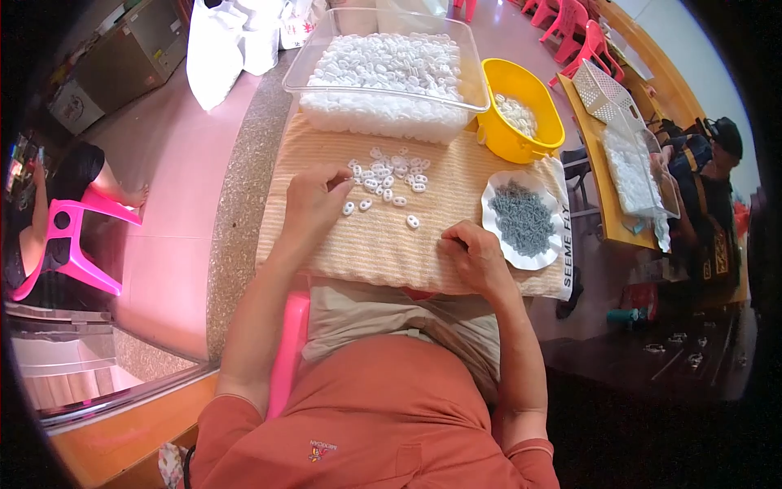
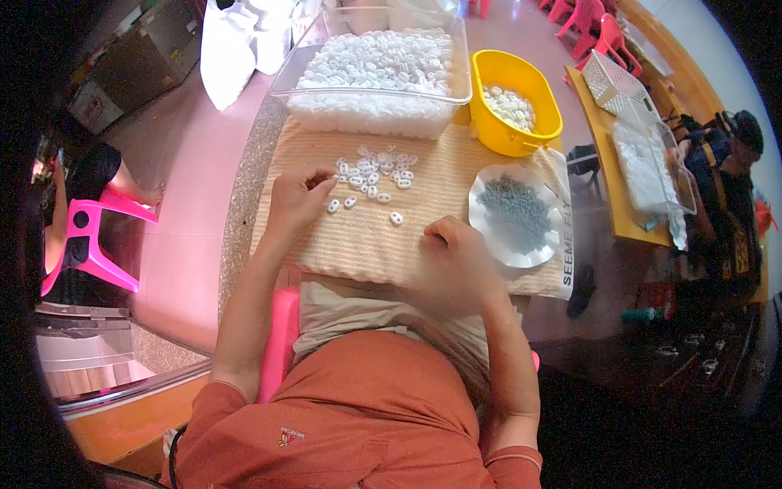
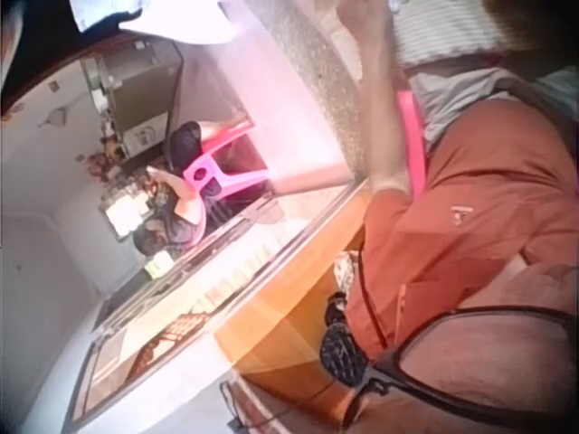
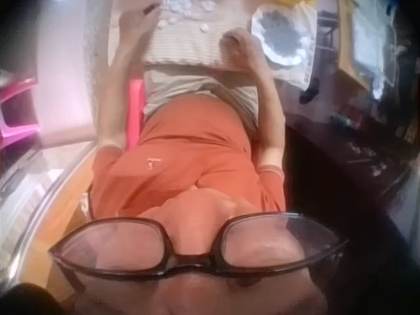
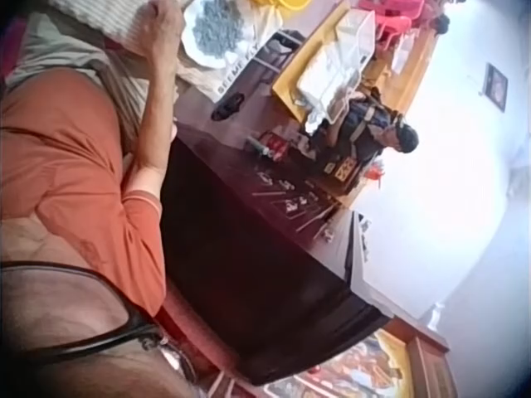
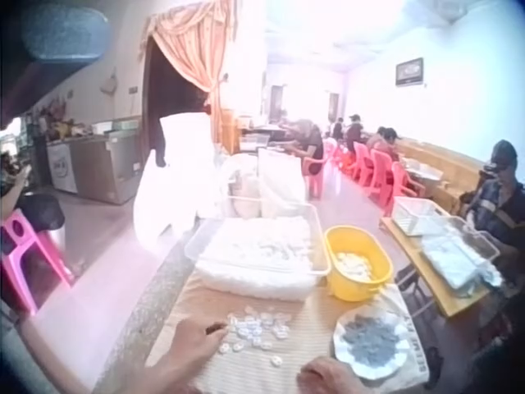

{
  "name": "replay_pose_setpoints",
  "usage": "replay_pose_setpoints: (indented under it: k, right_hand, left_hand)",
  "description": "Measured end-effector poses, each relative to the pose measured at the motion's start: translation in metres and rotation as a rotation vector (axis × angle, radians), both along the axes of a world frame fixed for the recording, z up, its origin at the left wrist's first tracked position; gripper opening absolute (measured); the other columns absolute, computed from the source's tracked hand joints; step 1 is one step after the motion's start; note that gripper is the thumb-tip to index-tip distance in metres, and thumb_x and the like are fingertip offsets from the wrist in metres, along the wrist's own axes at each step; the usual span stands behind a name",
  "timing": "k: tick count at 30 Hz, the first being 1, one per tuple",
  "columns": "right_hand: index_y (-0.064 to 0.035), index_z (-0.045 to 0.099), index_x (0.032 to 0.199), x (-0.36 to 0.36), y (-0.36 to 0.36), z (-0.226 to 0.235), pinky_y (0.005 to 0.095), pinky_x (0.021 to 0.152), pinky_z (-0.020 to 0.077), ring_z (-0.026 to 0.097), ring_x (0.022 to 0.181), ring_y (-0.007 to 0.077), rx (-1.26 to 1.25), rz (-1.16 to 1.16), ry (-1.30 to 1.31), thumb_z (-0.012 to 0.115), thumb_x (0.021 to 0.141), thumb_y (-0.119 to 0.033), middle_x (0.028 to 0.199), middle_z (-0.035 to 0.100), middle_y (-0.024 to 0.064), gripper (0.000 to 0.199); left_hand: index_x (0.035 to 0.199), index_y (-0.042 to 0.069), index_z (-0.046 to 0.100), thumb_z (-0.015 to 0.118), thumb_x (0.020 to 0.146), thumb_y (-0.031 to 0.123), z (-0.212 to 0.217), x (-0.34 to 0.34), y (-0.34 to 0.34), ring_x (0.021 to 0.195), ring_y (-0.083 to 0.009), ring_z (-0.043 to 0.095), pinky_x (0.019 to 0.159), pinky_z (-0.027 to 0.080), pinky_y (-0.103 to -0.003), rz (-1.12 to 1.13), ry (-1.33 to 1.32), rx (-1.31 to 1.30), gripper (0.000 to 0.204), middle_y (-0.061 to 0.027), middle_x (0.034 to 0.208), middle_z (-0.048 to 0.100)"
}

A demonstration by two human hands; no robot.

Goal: Manually assembling small white plastic components by inserting small grey parts into them.

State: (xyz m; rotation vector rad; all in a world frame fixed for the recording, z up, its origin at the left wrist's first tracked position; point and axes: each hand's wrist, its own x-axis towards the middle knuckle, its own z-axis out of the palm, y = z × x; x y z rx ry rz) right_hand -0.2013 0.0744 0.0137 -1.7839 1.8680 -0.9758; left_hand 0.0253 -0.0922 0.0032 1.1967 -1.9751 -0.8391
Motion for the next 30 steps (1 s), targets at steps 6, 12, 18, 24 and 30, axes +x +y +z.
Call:
replay_pose_setpoints:
  k: [6,12,18,24,30]
  right_hand:
    - [0.0013,0.065,0.089,-0.001,0.001,-0.008,0.0264,0.062,0.0481,0.061,0.068,0.0124,0.041,-0.056,-0.289,0.064,0.084,-0.004,0.075,0.065,0.0055,0.007]
    - [0.0030,0.065,0.091,0.003,-0.002,-0.010,0.0210,0.061,0.0483,0.058,0.066,0.0073,0.076,-0.109,-0.760,0.063,0.088,-0.006,0.075,0.063,0.0019,0.010]
    - [0.0033,0.064,0.092,0.010,-0.001,-0.008,0.0217,0.061,0.0492,0.058,0.065,0.0084,0.042,-0.057,-0.853,0.064,0.088,-0.007,0.074,0.063,0.0028,0.011]
    - [0.0028,0.064,0.092,0.013,-0.001,-0.014,0.0219,0.060,0.0491,0.058,0.064,0.0084,0.073,-0.061,-0.860,0.064,0.088,-0.007,0.075,0.063,0.0028,0.011]
    - [0.0025,0.064,0.093,0.017,-0.002,-0.015,0.0206,0.059,0.0481,0.058,0.064,0.0077,0.072,-0.103,-0.892,0.065,0.088,-0.008,0.077,0.064,0.0027,0.012]
  left_hand:
    - [0.090,-0.002,0.066,0.068,0.084,0.004,0.008,-0.019,0.038,0.068,-0.0096,0.060,0.063,0.051,-0.023,-0.242,0.588,0.522,0.009,-0.0041,0.076,0.064]
    - [0.096,-0.001,0.062,0.067,0.085,0.004,0.007,-0.037,0.076,0.073,-0.0110,0.062,0.069,0.056,-0.025,-0.287,0.758,0.996,0.013,-0.0053,0.082,0.064]
    - [0.102,-0.001,0.060,0.066,0.086,0.005,0.002,-0.039,0.082,0.076,-0.0119,0.063,0.072,0.057,-0.025,-0.326,0.824,1.120,0.018,-0.0062,0.088,0.065]
    - [0.102,-0.002,0.060,0.066,0.086,0.004,0.000,-0.037,0.085,0.079,-0.0132,0.064,0.073,0.056,-0.025,-0.290,0.857,1.185,0.019,-0.0080,0.090,0.065]
    - [0.103,-0.001,0.060,0.066,0.085,0.004,-0.001,-0.035,0.085,0.080,-0.0132,0.064,0.074,0.057,-0.025,-0.307,0.888,1.190,0.019,-0.0077,0.090,0.065]
